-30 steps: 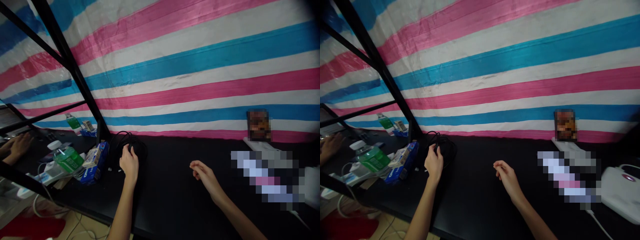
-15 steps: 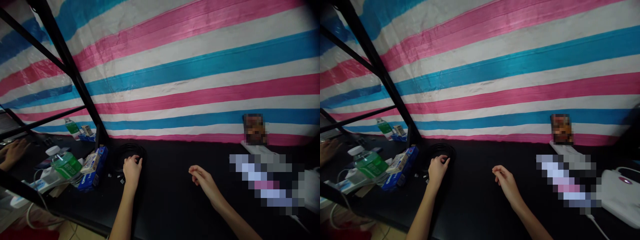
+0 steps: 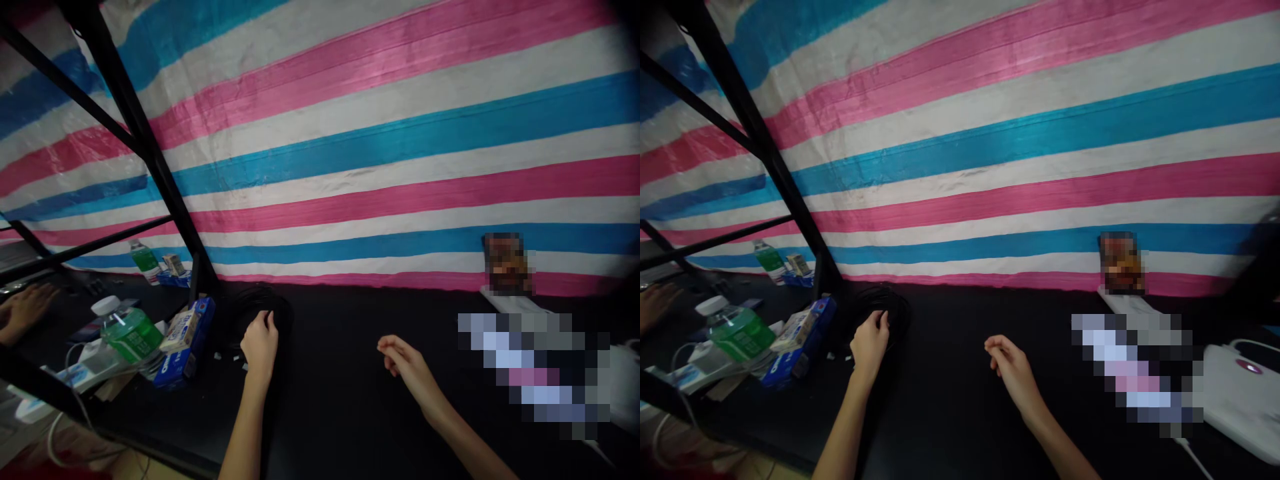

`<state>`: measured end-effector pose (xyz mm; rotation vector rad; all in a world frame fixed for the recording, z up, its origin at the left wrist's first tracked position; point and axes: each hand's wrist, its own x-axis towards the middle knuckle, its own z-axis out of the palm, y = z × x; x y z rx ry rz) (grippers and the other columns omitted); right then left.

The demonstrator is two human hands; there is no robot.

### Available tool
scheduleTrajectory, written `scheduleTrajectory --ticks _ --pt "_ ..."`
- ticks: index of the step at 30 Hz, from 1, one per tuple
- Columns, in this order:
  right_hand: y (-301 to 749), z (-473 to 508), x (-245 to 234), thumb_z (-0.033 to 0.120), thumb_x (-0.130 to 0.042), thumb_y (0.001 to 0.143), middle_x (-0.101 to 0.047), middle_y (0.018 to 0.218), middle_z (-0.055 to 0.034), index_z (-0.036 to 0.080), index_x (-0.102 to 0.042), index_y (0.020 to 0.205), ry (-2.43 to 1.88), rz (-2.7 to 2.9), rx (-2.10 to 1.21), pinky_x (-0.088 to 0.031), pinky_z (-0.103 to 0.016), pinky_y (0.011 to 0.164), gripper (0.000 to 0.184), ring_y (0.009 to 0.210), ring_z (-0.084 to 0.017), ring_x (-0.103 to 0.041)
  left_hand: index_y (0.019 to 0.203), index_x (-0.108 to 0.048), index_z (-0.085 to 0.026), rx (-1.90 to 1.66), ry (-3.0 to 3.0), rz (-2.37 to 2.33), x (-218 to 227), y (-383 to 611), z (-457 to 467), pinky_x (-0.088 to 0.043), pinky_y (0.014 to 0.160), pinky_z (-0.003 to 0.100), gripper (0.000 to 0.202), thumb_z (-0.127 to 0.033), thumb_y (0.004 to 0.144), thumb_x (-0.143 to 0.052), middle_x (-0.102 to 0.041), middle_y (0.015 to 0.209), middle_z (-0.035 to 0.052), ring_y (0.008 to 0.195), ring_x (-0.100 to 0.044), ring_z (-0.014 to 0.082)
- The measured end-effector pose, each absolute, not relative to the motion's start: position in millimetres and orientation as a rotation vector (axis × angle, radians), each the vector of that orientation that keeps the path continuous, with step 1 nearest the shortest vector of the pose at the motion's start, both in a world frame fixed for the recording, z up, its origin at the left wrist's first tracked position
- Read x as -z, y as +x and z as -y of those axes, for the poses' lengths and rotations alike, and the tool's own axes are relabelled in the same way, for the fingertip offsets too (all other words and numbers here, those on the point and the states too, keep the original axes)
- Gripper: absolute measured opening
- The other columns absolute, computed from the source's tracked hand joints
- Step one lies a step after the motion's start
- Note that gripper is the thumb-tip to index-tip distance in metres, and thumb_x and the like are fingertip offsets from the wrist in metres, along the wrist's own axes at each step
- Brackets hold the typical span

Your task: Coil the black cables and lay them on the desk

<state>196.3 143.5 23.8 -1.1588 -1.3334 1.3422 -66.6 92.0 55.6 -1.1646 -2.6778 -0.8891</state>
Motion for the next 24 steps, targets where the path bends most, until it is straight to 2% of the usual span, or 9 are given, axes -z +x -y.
scheduleTrajectory --ticks 4,13,17,20,22,24 --pt "196 -142 -28 0.04 -0.056 0.06 -0.047 0.049 0.0028 0.02 -0.06 0.065 -1.168 1.337 -1.324 -0.031 -0.024 0.044 0.021 0.045 -0.012 -0.043 0.111 -0.059 -0.021 0.975 -1.011 2.648 -59 -67 -91 -0.037 0.058 0.029 0.038 -0.037 0.09 -0.032 -0.067 0.086 0.0121 0.073 -0.063 0.0237" --pt "195 -142 -26 0.039 -0.057 0.06 -0.047 0.048 0.0029 0.019 -0.06 0.065 -1.171 1.318 -1.359 -0.029 -0.023 0.044 0.021 0.045 -0.011 -0.042 0.125 -0.045 -0.024 1.232 -0.714 2.497 -68 -63 -85 -0.037 0.061 0.028 0.048 -0.042 0.093 -0.014 -0.067 0.09 0.0067 0.077 -0.062 0.0207" --pt "195 -142 -26 0.039 -0.058 0.06 -0.047 0.05 0.0027 0.02 -0.06 0.064 -1.148 1.321 -1.358 -0.03 -0.023 0.044 0.02 0.046 -0.011 -0.043 0.112 -0.057 -0.025 1.182 -0.934 2.516 -62 -63 -89 -0.039 0.062 0.027 0.041 -0.043 0.091 -0.027 -0.067 0.081 0.0046 0.075 -0.061 0.0195" --pt "195 -143 -25 0.039 -0.058 0.061 -0.048 0.05 0.0025 0.02 -0.06 0.064 -1.143 1.326 -1.353 -0.03 -0.023 0.043 0.019 0.046 -0.011 -0.043 0.096 -0.066 -0.023 1.088 -1.08 2.53 -60 -67 -91 -0.041 0.074 0.03 0.031 -0.038 0.088 -0.039 -0.066 0.082 0.0054 0.086 -0.058 0.0212" --pt "197 -145 -24 0.038 -0.058 0.06 -0.048 0.05 0.0023 0.02 -0.061 0.065 -1.148 1.326 -1.344 -0.031 -0.023 0.043 0.019 0.046 -0.012 -0.044 0.097 -0.066 -0.023 1.029 -1.05 2.534 -61 -73 -90 -0.038 0.087 0.035 0.029 -0.036 0.085 -0.042 -0.065 0.096 0.007 0.1 -0.053 0.0242" --pt "197 -147 -22 0.038 -0.058 0.06 -0.048 0.049 0.0024 0.019 -0.061 0.065 -1.16 1.326 -1.335 -0.031 -0.023 0.043 0.02 0.046 -0.012 -0.043 0.106 -0.062 -0.023 0.984 -0.923 2.564 -60 -82 -87 -0.034 0.093 0.042 0.032 -0.034 0.085 -0.042 -0.058 0.111 0.0095 0.11 -0.046 0.0282"
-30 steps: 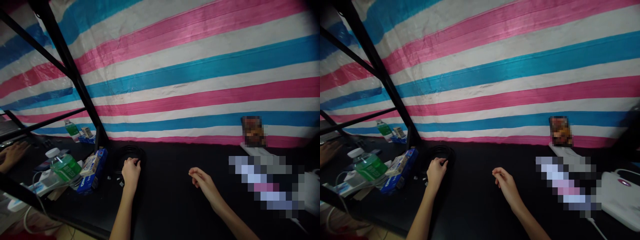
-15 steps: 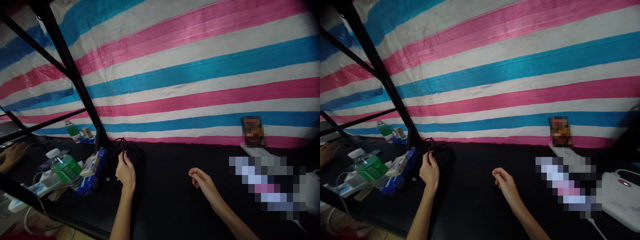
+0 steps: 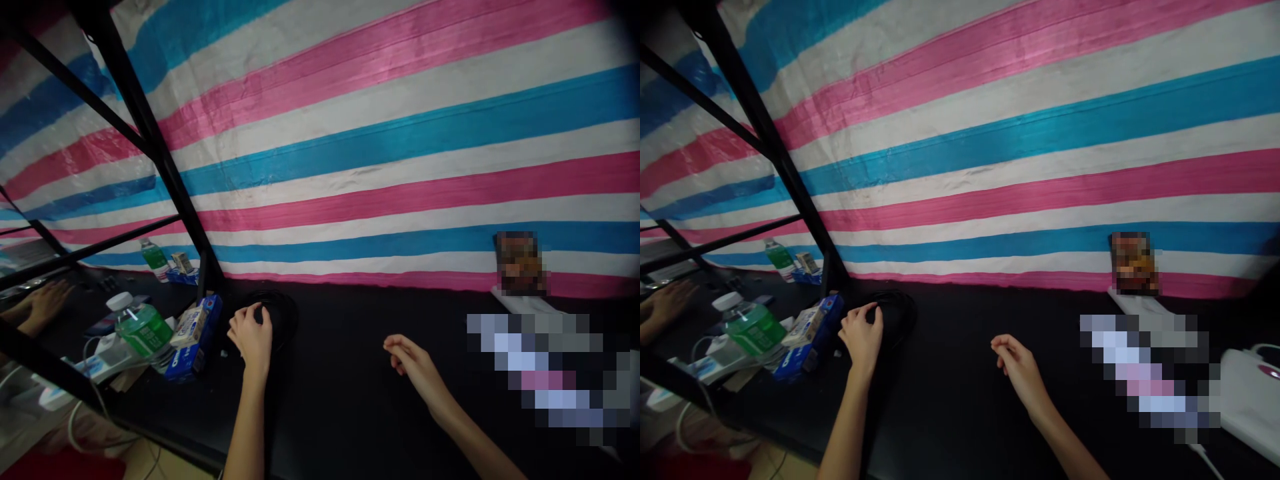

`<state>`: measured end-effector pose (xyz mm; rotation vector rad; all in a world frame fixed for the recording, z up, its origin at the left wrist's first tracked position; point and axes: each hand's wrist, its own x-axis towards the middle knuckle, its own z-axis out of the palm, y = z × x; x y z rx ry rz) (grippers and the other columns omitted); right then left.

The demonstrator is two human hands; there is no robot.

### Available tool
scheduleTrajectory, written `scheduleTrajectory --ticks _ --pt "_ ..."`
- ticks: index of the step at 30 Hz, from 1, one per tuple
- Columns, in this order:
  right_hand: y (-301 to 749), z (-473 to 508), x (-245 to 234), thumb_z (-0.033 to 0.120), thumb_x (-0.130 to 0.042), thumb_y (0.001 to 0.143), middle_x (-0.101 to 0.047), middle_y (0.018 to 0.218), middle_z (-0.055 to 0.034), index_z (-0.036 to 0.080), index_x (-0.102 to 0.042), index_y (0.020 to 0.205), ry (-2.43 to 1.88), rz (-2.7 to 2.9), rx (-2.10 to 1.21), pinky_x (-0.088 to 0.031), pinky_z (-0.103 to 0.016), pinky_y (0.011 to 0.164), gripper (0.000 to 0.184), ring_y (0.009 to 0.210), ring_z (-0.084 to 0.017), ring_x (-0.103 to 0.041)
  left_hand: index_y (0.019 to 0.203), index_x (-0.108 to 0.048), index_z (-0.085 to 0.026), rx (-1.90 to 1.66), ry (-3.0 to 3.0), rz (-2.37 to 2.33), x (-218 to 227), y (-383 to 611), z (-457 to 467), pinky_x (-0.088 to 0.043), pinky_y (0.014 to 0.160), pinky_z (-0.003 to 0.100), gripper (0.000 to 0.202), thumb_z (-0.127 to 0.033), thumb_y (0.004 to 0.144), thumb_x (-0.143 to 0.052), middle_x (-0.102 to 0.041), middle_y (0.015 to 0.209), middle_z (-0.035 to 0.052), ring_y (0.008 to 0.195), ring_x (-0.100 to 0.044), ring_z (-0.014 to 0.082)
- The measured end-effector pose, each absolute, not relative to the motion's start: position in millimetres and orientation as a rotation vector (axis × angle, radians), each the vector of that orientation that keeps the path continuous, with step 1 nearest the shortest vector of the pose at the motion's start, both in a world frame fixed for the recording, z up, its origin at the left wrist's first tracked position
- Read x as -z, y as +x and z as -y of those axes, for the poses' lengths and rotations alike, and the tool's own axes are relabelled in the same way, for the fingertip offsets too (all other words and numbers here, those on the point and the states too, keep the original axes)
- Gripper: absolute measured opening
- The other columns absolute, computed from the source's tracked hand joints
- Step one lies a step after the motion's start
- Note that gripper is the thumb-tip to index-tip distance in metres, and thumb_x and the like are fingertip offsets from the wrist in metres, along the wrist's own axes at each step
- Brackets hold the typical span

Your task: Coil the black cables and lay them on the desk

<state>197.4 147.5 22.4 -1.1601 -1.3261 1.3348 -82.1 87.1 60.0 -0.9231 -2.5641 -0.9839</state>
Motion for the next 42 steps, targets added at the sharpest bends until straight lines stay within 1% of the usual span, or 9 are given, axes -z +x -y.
scheduleTrajectory --ticks 3,6,15,18,21,24,32,39,42 --pt "198 -151 -18 0.039 -0.057 0.059 -0.049 0.051 0.0021 0.019 -0.061 0.065 -1.175 1.332 -1.32 -0.031 -0.023 0.042 0.021 0.045 -0.011 -0.043 0.122 -0.051 -0.012 0.932 -0.665 2.66 -52 -100 -83 -0.031 0.093 0.05 0.044 -0.029 0.083 -0.042 -0.047 0.124 0.0198 0.117 -0.039 0.0361" --pt "198 -153 -12 0.039 -0.056 0.06 -0.05 0.052 0.0018 0.019 -0.061 0.066 -1.168 1.344 -1.306 -0.031 -0.022 0.042 0.022 0.046 -0.011 -0.045 0.125 -0.043 0.001 0.898 -0.482 2.773 -39 -116 -81 -0.032 0.088 0.054 0.052 -0.025 0.08 -0.045 -0.047 0.119 0.0305 0.115 -0.041 0.0426" --pt "199 -158 -6 0.037 -0.054 0.06 -0.046 0.045 0.0039 0.019 -0.061 0.068 -1.183 1.297 -1.319 -0.03 -0.022 0.039 0.021 0.04 -0.01 -0.041 0.131 -0.038 -0.005 1.02 -0.527 2.733 -54 -133 -69 -0.038 0.088 0.048 0.059 -0.019 0.075 -0.049 -0.05 0.118 0.0285 0.114 -0.045 0.0401" --pt "199 -156 -12 0.037 -0.053 0.059 -0.047 0.049 0.0032 0.019 -0.06 0.067 -1.179 1.301 -1.325 -0.031 -0.022 0.04 0.021 0.043 -0.011 -0.043 0.127 -0.045 -0.013 1.122 -0.619 2.674 -68 -134 -68 -0.042 0.084 0.044 0.051 -0.021 0.077 -0.046 -0.056 0.114 0.0221 0.109 -0.051 0.0357" --pt "199 -154 -15 0.038 -0.052 0.058 -0.046 0.05 0.0032 0.02 -0.059 0.067 -1.186 1.316 -1.329 -0.031 -0.022 0.04 0.022 0.044 -0.011 -0.042 0.106 -0.062 -0.019 1.238 -0.744 2.661 -84 -136 -70 -0.046 0.076 0.043 0.035 -0.022 0.073 -0.051 -0.065 0.089 0.0137 0.09 -0.06 0.0327" --pt "199 -153 -16 0.037 -0.051 0.059 -0.044 0.05 0.0032 0.02 -0.059 0.067 -1.194 1.323 -1.345 -0.031 -0.022 0.039 0.021 0.045 -0.011 -0.042 0.094 -0.066 -0.021 1.412 -0.919 2.559 -100 -131 -73 -0.048 0.07 0.036 0.028 -0.018 0.068 -0.054 -0.065 0.078 0.0076 0.078 -0.062 0.026" --pt "198 -154 -9 0.036 -0.053 0.06 -0.053 0.06 0.0002 0.019 -0.06 0.071 -1.137 1.34 -1.363 -0.031 -0.02 0.037 0.022 0.047 -0.01 -0.044 0.103 -0.062 -0.016 1.922 -1.35 2.154 -145 -48 -63 -0.034 0.035 0.019 0.036 -0.039 0.076 -0.053 -0.051 0.05 -0.0045 0.036 -0.042 0.0085" --pt "197 -148 -18 0.044 -0.053 0.064 -0.062 0.084 -0.0068 0.018 -0.061 0.095 -1.143 1.325 -1.489 -0.035 -0.019 0.036 0.041 0.056 -0.013 -0.055 0.102 -0.063 -0.012 2.499 -1.49 2.049 -147 7 -56 -0.021 0.031 0.017 0.042 -0.044 0.074 -0.059 -0.039 0.041 -0.0085 0.031 -0.032 0.005" --pt "197 -146 -23 0.047 -0.048 0.068 -0.062 0.097 -0.0109 0.018 -0.057 0.107 -1.147 1.264 -1.588 -0.04 -0.02 0.039 0.05 0.07 -0.018 -0.062 0.11 -0.059 -0.011 2.367 -1.636 2.244 -121 7 -66 -0.034 0.037 0.019 0.051 -0.051 0.081 -0.045 -0.04 0.045 -0.0071 0.039 -0.045 0.0095"
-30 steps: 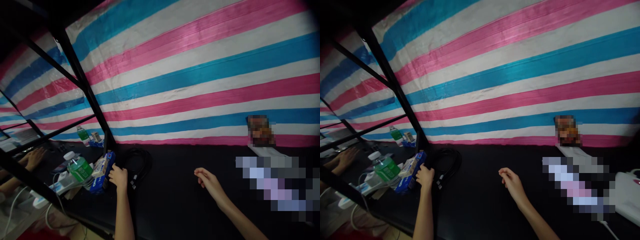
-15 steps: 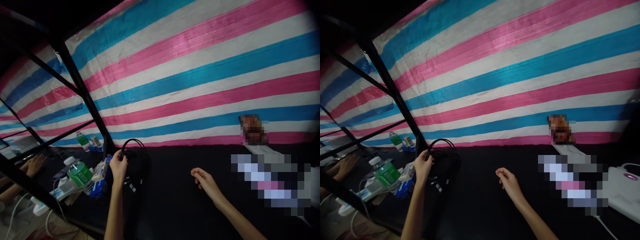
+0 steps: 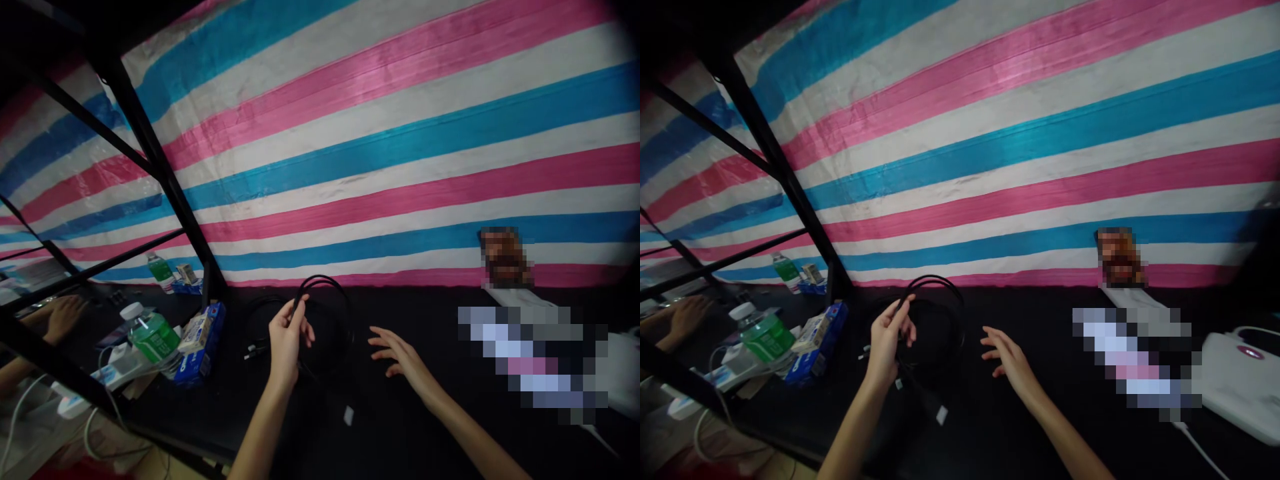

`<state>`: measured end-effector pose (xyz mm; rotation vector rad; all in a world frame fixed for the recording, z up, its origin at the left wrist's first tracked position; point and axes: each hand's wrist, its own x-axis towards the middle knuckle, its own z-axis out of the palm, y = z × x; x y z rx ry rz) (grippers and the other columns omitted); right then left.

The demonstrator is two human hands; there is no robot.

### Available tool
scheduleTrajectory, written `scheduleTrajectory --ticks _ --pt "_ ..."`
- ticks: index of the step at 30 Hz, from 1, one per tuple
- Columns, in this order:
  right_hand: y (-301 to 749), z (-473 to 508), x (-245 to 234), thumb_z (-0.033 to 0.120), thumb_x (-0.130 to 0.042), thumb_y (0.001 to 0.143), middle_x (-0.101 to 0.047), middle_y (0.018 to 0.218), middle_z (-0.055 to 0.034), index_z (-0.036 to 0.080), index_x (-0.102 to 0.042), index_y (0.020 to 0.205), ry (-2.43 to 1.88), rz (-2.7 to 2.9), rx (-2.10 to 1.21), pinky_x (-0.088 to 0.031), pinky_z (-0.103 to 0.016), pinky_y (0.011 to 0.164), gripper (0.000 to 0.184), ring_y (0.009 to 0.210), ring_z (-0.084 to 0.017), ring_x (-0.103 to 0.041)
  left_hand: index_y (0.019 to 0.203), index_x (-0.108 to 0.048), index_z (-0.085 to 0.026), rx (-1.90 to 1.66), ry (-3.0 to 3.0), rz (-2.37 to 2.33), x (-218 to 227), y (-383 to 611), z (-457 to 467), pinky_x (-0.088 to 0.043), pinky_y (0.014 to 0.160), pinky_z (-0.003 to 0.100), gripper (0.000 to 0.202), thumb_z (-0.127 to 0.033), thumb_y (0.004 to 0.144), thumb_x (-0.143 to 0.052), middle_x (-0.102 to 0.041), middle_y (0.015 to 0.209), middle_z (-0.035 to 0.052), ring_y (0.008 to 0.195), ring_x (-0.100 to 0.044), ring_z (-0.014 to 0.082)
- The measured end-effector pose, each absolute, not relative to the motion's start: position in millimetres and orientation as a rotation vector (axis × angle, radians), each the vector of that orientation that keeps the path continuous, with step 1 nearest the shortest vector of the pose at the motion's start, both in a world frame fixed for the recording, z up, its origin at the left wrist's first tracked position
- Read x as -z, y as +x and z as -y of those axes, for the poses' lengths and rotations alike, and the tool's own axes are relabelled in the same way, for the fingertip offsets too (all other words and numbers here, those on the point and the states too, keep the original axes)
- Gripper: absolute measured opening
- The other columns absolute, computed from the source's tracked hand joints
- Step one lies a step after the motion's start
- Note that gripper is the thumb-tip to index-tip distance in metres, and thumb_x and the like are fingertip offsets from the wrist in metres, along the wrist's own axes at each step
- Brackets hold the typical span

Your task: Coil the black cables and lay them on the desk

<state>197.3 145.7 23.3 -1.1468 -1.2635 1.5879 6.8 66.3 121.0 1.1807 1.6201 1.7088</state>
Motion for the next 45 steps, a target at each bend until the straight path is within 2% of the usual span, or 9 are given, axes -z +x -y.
scheduleTrajectory --ticks 3,8,12,20,27,33,37,41,45 --pt "197 -146 -23 0.047 -0.048 0.07 -0.062 0.1 -0.0118 0.018 -0.055 0.111 -1.154 1.297 -1.592 -0.043 -0.021 0.04 0.052 0.077 -0.02 -0.064 0.113 -0.057 -0.012 -1.544 1.307 -1.82 -94 -3 -72 -0.05 0.068 0.031 0.051 -0.049 0.083 -0.04 -0.06 0.071 0.0044 0.072 -0.061 0.0176" --pt "195 -147 -12 0.038 -0.055 0.066 -0.062 0.097 -0.0094 0.018 -0.058 0.106 -1.136 1.438 -1.455 -0.044 -0.02 0.037 0.045 0.081 -0.022 -0.064 0.121 -0.054 -0.019 -1.275 1.407 -2.318 -72 -36 -74 -0.02 0.104 0.054 0.047 -0.042 0.081 -0.048 -0.05 0.122 0.0144 0.123 -0.037 0.0321" --pt "194 -148 -7 0.032 -0.058 0.066 -0.061 0.101 -0.0107 0.018 -0.06 0.105 -1.14 1.444 -1.394 -0.045 -0.019 0.036 0.041 0.09 -0.025 -0.063 0.108 -0.06 -0.011 -1.067 1.344 -2.406 -61 -61 -85 -0.028 0.098 0.057 0.041 -0.036 0.076 -0.056 -0.054 0.111 0.0189 0.115 -0.045 0.0372" --pt "197 -150 -3 0.036 -0.059 0.069 -0.059 0.114 -0.0133 0.018 -0.055 0.117 -1.224 1.527 -1.275 -0.049 -0.025 0.043 0.052 0.087 -0.023 -0.062 0.119 -0.051 -0.022 -1.237 1.463 -2.031 -39 -29 -78 -0.043 0.093 0.031 0.054 -0.011 0.067 -0.06 -0.046 0.117 0.0078 0.105 -0.055 0.0185" --pt "210 -159 3 0.038 -0.069 0.062 -0.065 0.084 -0.0035 0.02 -0.063 0.105 -1.404 1.694 -0.879 -0.045 -0.029 0.059 0.047 0.056 -0.013 -0.055 0.131 -0.034 -0.015 -1.152 1.115 -1.827 -34 -26 -81 -0.039 0.037 0.022 0.064 -0.049 0.079 -0.052 -0.05 0.114 0.0158 0.04 -0.047 0.0027" --pt "208 -149 -8 0.022 -0.052 0.072 -0.058 0.077 -0.0003 0.023 -0.06 0.074 -1.35 1.819 -0.82 -0.043 -0.029 0.063 0.008 0.069 -0.016 -0.057 0.106 -0.054 -0.011 -1.01 0.985 -1.633 -41 -32 -90 -0.019 0.031 0.018 0.06 -0.054 0.065 -0.067 -0.047 0.054 -0.0065 0.032 -0.034 0.0043" --pt "204 -146 -16 0.027 -0.044 0.082 -0.061 0.091 -0.004 0.022 -0.052 0.073 -1.065 1.691 -0.87 -0.046 -0.033 0.076 0.012 0.09 -0.02 -0.058 0.074 -0.055 -0.015 -1.064 0.937 -1.487 -52 -31 -89 -0.027 0.037 0.017 0.046 -0.061 0.066 -0.061 -0.044 0.053 -0.0061 0.042 -0.04 0.0058" --pt "207 -154 -27 0.045 -0.046 0.082 -0.059 0.087 -0.0032 0.021 -0.046 0.08 -0.912 1.268 -1.184 -0.046 -0.024 0.05 0.024 0.063 -0.013 -0.058 0.057 -0.044 -0.018 -1.285 0.731 -1.271 -64 -31 -86 -0.042 0.052 0.02 0.043 -0.054 0.069 -0.062 -0.045 0.056 -0.0039 0.053 -0.048 0.0088" --pt "223 -162 -38 0.043 -0.057 0.07 -0.05 0.077 0.0034 0.022 -0.045 0.084 -0.896 0.931 -1.248 -0.019 -0.013 0.034 0.028 0.042 -0.003 -0.034 0.065 -0.05 -0.017 -1.474 0.395 -1.24 -75 -39 -81 -0.035 0.038 0.018 0.028 -0.039 0.082 -0.05 -0.057 0.071 0.0012 0.046 -0.044 0.007"
